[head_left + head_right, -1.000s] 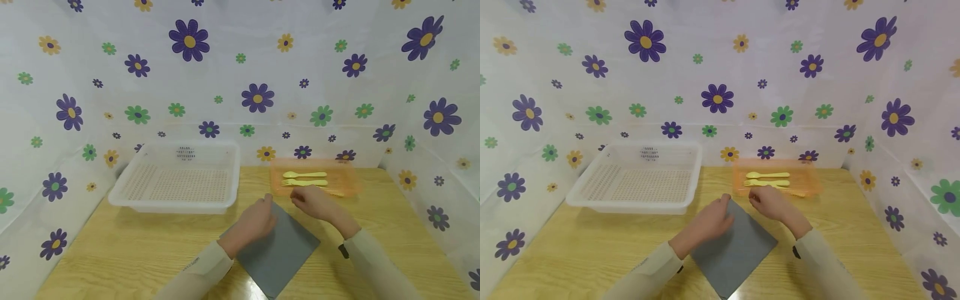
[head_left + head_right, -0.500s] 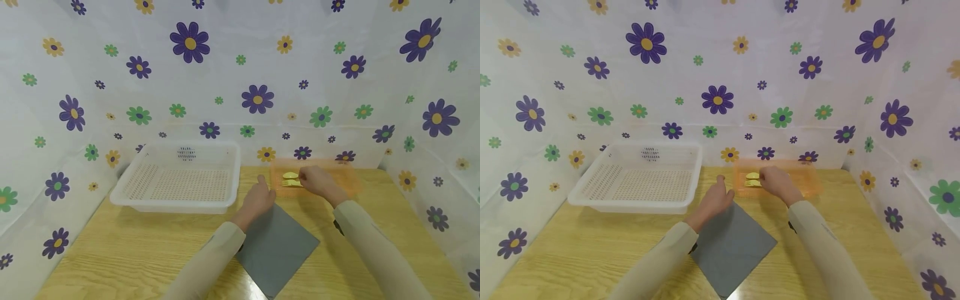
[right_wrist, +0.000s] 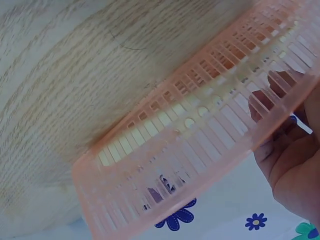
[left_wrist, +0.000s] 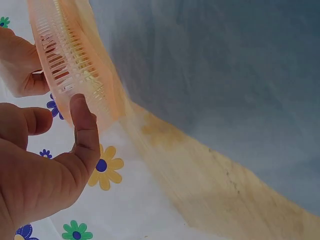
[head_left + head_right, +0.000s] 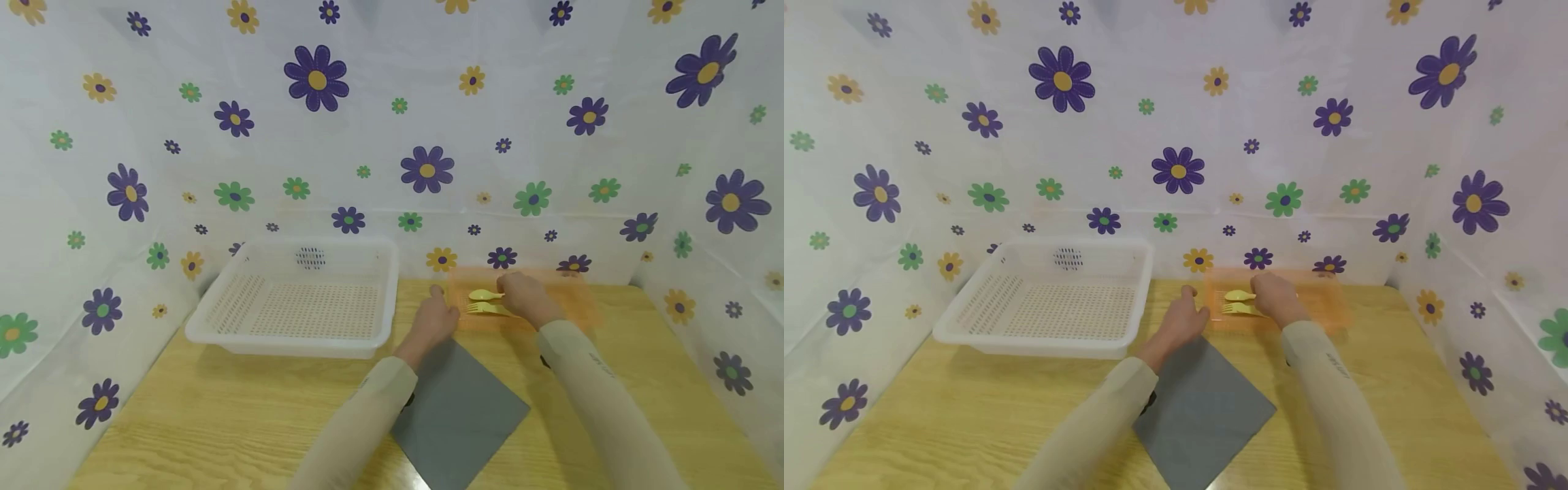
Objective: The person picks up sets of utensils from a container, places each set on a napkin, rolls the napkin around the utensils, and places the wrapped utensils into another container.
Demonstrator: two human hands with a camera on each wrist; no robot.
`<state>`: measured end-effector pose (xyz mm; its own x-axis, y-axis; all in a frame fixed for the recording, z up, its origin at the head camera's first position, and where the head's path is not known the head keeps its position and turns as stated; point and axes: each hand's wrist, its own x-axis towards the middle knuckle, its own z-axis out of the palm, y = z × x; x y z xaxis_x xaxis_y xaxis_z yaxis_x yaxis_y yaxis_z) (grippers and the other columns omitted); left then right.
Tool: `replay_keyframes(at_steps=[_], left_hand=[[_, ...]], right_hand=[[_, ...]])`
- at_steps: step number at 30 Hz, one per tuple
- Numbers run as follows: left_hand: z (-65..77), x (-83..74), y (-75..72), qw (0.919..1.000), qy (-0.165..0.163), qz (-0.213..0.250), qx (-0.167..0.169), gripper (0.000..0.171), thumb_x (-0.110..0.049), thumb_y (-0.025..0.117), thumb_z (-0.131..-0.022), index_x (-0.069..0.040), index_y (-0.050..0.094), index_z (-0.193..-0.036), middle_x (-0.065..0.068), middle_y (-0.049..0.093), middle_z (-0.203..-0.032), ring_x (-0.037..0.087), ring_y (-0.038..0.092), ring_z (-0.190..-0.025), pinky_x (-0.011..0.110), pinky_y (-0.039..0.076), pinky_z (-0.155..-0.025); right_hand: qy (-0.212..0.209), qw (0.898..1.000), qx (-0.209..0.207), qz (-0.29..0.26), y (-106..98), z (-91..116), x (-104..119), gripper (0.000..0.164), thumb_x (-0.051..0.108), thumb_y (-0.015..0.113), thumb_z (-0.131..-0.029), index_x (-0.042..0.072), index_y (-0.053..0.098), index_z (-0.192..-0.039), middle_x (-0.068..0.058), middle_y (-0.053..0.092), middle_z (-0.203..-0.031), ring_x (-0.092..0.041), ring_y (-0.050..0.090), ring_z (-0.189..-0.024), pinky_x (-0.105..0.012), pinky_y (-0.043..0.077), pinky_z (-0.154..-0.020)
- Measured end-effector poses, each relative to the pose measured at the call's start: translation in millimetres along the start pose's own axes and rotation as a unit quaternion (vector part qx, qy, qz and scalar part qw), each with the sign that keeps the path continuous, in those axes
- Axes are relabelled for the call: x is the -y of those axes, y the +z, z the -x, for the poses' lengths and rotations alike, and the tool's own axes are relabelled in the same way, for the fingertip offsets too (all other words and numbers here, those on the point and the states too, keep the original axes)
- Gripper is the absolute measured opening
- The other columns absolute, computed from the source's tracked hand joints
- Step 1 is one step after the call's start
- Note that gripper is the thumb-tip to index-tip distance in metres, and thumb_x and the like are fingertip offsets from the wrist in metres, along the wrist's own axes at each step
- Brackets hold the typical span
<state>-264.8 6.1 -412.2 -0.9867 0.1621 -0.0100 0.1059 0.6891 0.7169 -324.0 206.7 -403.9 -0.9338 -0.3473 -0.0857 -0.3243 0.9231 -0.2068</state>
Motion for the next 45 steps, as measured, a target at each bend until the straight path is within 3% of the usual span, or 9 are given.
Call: replay_keyframes(at_steps=[7, 14, 18, 21, 27, 37, 45], left_hand=[[-5.0, 4.8, 8.1, 1.0, 0.003, 0.004, 0.0, 0.054, -0.014, 0.046, -0.089, 0.001, 0.028, -0.137, 0.001, 0.042, -0.056, 0.011, 0.032, -0.039, 0.026, 0.032, -0.038], [-7.5, 3.7, 7.1, 0.9999, 0.0, -0.001, 0.012, 0.05, -0.015, 0.046, -0.089, 0.0, 0.035, -0.136, 0.015, 0.06, -0.09, 0.015, 0.038, -0.048, 0.029, 0.036, -0.046], [-7.8, 3.7, 7.0, 0.9998, -0.002, -0.005, 0.018, 0.05, -0.016, 0.046, -0.089, 0.001, 0.036, -0.135, 0.015, 0.06, -0.087, 0.015, 0.039, -0.048, 0.029, 0.037, -0.046], [-8.2, 4.4, 8.0, 0.9996, -0.002, -0.013, 0.023, 0.051, -0.016, 0.046, -0.089, 0.0, 0.035, -0.136, 0.015, 0.061, -0.088, 0.016, 0.041, -0.048, 0.03, 0.038, -0.047], [-8.6, 3.1, 7.0, 0.9992, -0.005, -0.03, 0.026, 0.051, -0.019, 0.045, -0.09, -0.001, 0.034, -0.137, 0.018, 0.059, -0.115, 0.02, 0.048, -0.062, 0.032, 0.042, -0.055], [-6.3, -0.7, 3.6, 0.9991, -0.004, -0.035, 0.023, 0.05, -0.019, 0.045, -0.091, -0.001, 0.035, -0.136, 0.014, 0.063, -0.095, 0.019, 0.048, -0.058, 0.031, 0.039, -0.05], [-5.7, -1.4, 4.2, 0.9988, 0.001, -0.043, 0.024, 0.05, -0.018, 0.046, -0.091, 0.001, 0.035, -0.136, 0.012, 0.06, -0.085, 0.018, 0.046, -0.052, 0.03, 0.036, -0.046]], right_hand=[[0.001, 1.0, -0.013, 0.028, 10, -6, -4, 0.013, 0.001, 0.057, -0.085, -0.004, 0.062, -0.096, -0.019, 0.064, -0.092, -0.03, 0.057, -0.08, -0.047, 0.052, -0.076], [0.011, 0.999, -0.01, 0.049, 13, -11, -6, 0.009, 0.005, 0.058, -0.087, -0.002, 0.063, -0.089, -0.014, 0.062, -0.081, -0.023, 0.052, -0.068, -0.041, 0.051, -0.067], [0.008, 0.999, -0.006, 0.05, 16, -13, -6, 0.017, 0.017, 0.064, -0.086, 0.0, 0.064, -0.085, -0.011, 0.061, -0.075, -0.022, 0.051, -0.064, -0.039, 0.05, -0.063], [-0.002, 0.998, -0.01, 0.057, 16, -13, -8, 0.015, 0.016, 0.064, -0.085, 0.001, 0.065, -0.079, -0.009, 0.06, -0.071, -0.021, 0.051, -0.062, -0.038, 0.051, -0.061], [-0.019, 0.996, -0.014, 0.08, 17, -16, -11, 0.009, 0.003, 0.058, -0.086, 0.0, 0.065, -0.082, -0.011, 0.064, -0.074, -0.021, 0.055, -0.064, -0.04, 0.055, -0.066], [-0.017, 0.994, -0.014, 0.109, 19, -22, -13, 0.009, 0.01, 0.065, -0.084, 0.001, 0.066, -0.085, -0.011, 0.064, -0.075, -0.021, 0.055, -0.063, -0.038, 0.054, -0.066], [-0.041, 0.991, -0.028, 0.128, 22, -22, -16, 0.007, -0.001, 0.059, -0.085, 0.002, 0.065, -0.083, -0.009, 0.061, -0.074, -0.02, 0.051, -0.062, -0.037, 0.054, -0.064]])
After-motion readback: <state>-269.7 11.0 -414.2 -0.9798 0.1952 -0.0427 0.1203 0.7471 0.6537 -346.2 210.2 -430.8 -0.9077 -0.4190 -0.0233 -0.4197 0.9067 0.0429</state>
